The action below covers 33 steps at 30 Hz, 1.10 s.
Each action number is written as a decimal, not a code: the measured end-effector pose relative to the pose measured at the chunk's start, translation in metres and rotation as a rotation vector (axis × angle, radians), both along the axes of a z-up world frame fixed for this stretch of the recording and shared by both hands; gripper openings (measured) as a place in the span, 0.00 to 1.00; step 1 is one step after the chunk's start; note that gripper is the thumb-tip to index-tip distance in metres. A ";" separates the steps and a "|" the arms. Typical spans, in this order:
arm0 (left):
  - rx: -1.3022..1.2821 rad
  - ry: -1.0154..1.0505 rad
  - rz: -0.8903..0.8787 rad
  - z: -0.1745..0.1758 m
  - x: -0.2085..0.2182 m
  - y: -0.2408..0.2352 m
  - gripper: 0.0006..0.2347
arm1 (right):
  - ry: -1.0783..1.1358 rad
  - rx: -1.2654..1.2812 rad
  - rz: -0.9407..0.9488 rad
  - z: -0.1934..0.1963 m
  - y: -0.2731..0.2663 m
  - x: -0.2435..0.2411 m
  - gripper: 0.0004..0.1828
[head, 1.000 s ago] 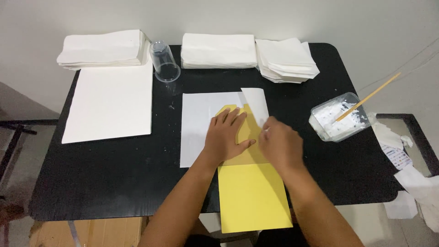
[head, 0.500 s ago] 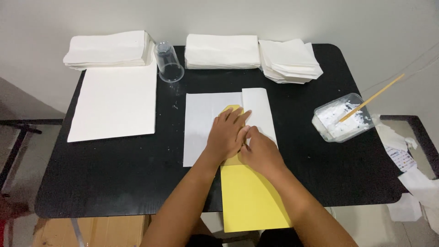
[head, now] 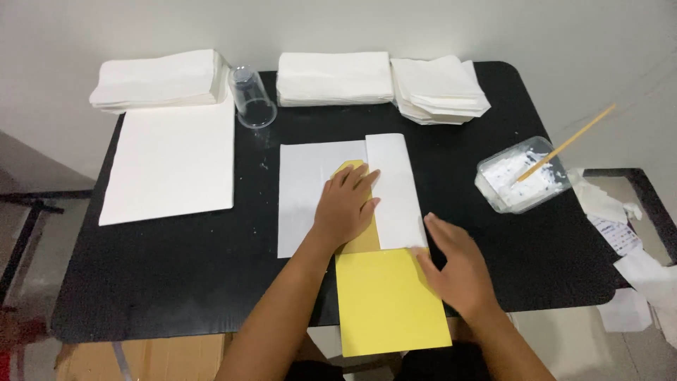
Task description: Folding paper and applying glue with a brush to assemble a paper bag.
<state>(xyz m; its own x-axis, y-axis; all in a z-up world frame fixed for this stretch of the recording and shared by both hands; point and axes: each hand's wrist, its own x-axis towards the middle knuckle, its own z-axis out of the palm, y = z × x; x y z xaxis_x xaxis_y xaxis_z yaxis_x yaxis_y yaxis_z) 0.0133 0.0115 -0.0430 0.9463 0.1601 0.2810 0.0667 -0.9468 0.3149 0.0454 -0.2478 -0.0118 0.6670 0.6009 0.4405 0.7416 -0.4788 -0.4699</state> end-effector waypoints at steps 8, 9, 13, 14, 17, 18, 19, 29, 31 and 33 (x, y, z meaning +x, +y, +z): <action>-0.007 -0.164 -0.067 0.000 0.000 0.002 0.24 | -0.034 -0.198 0.110 -0.032 -0.017 -0.003 0.22; -0.006 -0.162 -0.068 0.002 -0.001 0.002 0.24 | -0.033 -0.197 0.109 -0.032 -0.018 -0.003 0.22; 0.010 -0.222 -0.111 0.009 -0.004 0.002 0.24 | -0.042 -0.218 0.154 -0.032 -0.020 -0.001 0.21; 0.028 -0.230 -0.115 0.010 -0.005 0.001 0.24 | -0.044 -0.214 0.170 -0.032 -0.020 -0.001 0.21; 0.043 -0.231 -0.110 0.011 -0.005 -0.001 0.23 | -0.109 -0.242 0.185 -0.032 -0.021 0.001 0.19; 0.042 -0.230 -0.110 0.010 -0.005 -0.001 0.23 | -0.107 -0.242 0.186 -0.030 -0.021 0.001 0.19; 0.054 -0.228 -0.104 0.010 -0.005 -0.002 0.23 | -0.107 -0.258 0.191 -0.027 -0.021 0.001 0.20; -0.003 -0.259 -0.409 0.021 0.004 -0.053 0.18 | -0.047 -0.273 0.184 -0.023 -0.020 0.000 0.20; 0.069 -0.209 -0.382 0.001 0.017 -0.054 0.21 | -0.046 -0.266 0.191 -0.021 -0.019 -0.001 0.20; 0.143 -0.162 -0.353 -0.010 0.036 -0.049 0.24 | -0.048 -0.258 0.200 -0.021 -0.018 -0.001 0.20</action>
<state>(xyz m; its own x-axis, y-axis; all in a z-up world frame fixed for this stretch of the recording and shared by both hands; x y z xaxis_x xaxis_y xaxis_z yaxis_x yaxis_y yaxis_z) 0.0496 -0.0375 -0.0535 0.8779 -0.2175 0.4266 -0.3094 -0.9376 0.1585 0.0448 -0.2656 -0.0324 0.5068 0.8136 0.2851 0.8513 -0.4201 -0.3144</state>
